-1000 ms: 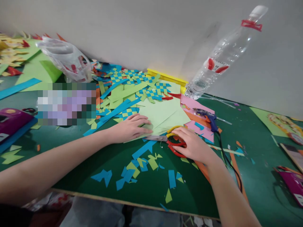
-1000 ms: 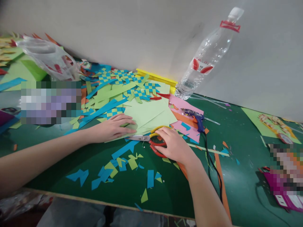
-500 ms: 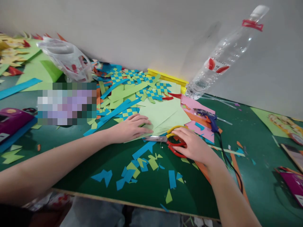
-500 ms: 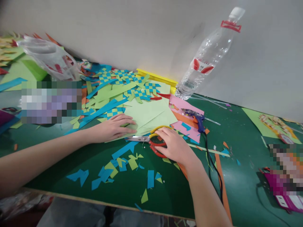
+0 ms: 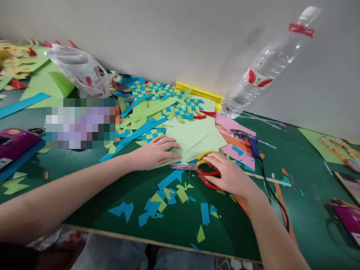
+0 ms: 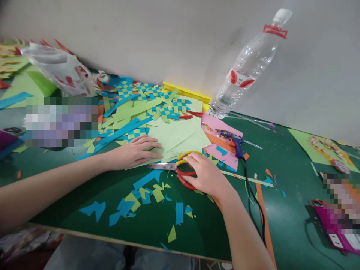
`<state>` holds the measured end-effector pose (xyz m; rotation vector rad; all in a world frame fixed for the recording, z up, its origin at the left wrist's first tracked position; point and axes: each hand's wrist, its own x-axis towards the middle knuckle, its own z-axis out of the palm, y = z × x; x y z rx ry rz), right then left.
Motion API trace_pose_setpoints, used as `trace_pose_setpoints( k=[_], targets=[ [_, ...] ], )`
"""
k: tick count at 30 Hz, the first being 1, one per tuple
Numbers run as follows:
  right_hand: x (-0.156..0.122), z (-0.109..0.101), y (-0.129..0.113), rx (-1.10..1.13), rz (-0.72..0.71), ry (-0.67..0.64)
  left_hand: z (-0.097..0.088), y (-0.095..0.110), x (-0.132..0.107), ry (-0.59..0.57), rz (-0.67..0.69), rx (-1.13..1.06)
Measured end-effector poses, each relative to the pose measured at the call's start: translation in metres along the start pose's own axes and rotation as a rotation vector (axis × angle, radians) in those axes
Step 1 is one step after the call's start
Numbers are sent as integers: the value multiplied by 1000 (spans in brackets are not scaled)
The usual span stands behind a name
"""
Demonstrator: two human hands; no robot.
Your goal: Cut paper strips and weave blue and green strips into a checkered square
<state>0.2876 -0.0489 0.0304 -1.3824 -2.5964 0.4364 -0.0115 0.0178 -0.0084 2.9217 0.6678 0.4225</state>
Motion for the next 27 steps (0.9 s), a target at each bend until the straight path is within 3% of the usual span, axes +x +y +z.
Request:
trace_pose_setpoints(
  k=[8, 19, 24, 27],
  targets=[
    [0, -1, -1, -3, 30, 1, -2, 3, 2, -6, -15, 17],
    [-1, -3, 5, 18, 30, 24, 5, 3, 8, 88, -75, 32],
    [-2, -3, 7, 25, 68, -1, 2, 7, 10, 140, -48, 81],
    [-2, -3, 8, 29, 71, -1, -2, 7, 5, 111, -8, 79]
  ],
)
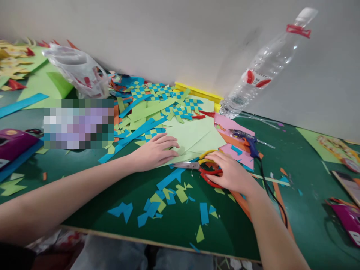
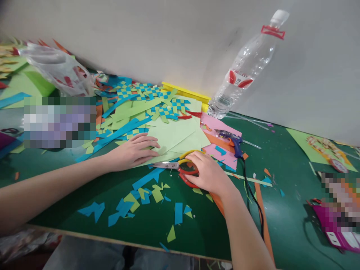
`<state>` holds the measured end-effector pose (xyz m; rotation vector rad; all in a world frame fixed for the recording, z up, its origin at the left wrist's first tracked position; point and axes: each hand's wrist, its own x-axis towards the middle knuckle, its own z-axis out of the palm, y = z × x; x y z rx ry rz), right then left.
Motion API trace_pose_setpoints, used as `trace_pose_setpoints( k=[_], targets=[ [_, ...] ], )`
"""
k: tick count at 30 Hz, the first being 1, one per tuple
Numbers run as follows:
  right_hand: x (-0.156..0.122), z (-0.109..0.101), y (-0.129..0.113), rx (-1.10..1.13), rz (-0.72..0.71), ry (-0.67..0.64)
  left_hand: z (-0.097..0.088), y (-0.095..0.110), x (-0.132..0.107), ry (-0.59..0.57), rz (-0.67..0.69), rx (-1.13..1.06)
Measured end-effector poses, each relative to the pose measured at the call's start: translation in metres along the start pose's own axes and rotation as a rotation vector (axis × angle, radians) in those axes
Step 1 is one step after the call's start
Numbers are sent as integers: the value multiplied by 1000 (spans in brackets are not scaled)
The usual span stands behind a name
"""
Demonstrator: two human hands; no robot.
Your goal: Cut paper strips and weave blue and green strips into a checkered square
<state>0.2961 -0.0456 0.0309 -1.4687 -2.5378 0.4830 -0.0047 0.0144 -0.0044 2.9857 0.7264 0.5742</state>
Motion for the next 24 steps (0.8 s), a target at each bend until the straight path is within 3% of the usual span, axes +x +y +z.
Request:
trace_pose_setpoints(
  k=[24],
  targets=[
    [4, 4, 8, -226, -105, 19, -2, -4, -2, -97, 35, -76]
  ],
)
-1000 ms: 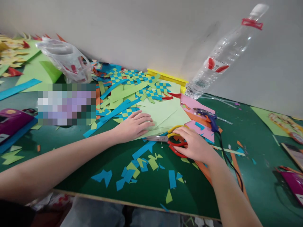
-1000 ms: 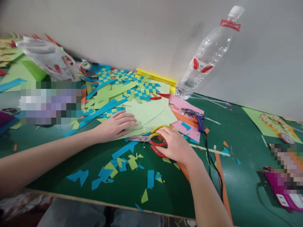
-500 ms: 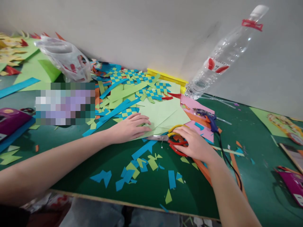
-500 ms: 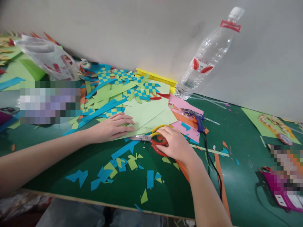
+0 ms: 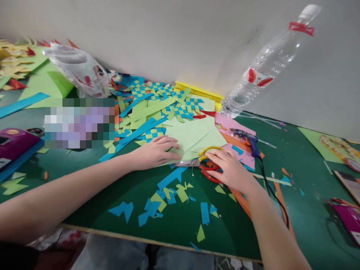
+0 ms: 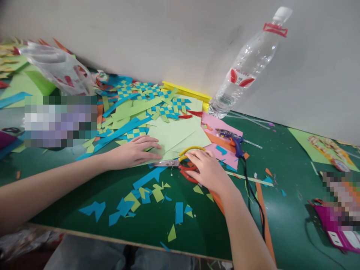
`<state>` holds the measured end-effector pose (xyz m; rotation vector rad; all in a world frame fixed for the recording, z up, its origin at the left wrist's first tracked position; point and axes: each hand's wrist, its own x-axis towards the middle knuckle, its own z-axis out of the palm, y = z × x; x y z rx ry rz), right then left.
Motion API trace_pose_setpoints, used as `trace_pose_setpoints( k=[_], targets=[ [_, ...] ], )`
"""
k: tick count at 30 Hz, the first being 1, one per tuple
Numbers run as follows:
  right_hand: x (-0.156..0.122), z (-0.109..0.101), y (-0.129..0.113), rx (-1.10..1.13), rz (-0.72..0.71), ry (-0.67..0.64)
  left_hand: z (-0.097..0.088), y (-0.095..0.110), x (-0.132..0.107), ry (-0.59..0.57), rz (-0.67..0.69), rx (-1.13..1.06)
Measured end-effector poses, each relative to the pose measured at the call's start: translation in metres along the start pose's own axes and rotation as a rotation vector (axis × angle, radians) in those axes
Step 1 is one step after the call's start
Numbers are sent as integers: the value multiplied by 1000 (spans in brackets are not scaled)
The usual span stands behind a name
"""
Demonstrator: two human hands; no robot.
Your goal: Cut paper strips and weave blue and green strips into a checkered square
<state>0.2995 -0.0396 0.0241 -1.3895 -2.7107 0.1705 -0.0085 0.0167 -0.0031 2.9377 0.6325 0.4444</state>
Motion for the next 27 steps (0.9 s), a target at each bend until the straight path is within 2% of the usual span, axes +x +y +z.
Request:
trace_pose_setpoints(
  k=[14, 27],
  targets=[
    [-2, 0, 4, -13, -18, 16, 2, -1, -1, 2, -14, -3],
    [1, 1, -8, 66, 12, -3, 2, 0, 0, 3, -10, -36]
  ],
)
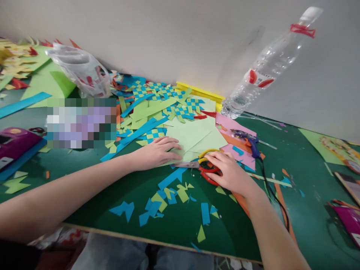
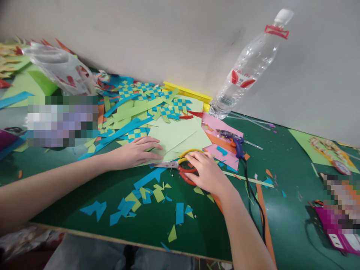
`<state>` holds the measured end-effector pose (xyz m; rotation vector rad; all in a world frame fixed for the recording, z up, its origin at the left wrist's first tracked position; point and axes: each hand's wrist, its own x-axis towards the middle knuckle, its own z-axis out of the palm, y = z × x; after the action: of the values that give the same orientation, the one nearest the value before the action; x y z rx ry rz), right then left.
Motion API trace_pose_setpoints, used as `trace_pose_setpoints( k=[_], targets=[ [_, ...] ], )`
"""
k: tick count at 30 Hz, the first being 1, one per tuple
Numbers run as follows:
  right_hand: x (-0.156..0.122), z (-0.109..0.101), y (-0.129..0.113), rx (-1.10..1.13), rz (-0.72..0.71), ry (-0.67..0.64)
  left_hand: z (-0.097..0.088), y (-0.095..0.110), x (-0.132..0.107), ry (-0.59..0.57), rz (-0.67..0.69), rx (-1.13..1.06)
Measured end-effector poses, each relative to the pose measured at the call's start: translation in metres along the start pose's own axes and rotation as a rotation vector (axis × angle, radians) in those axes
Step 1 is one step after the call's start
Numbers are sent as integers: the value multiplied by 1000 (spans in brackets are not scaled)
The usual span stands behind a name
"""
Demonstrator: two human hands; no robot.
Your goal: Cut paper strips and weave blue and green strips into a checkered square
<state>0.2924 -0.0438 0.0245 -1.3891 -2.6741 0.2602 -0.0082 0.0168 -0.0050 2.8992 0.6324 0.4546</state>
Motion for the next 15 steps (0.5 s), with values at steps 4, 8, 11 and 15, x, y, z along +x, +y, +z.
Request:
trace_pose_setpoints(
  k=[4, 8, 11, 15],
  targets=[
    [-1, 0, 3, 8, -8, -2, 0, 0, 0, -9, -3, 8],
    [-1, -2, 4, 16, -14, -4, 0, -1, -1, -14, -12, 3],
    [-1, -4, -1, 19, -16, 2, 0, 0, -1, -7, -19, -6],
    [0, -5, -8, 21, 0, -1, -1, 0, -1, -29, -25, 5]
  ],
)
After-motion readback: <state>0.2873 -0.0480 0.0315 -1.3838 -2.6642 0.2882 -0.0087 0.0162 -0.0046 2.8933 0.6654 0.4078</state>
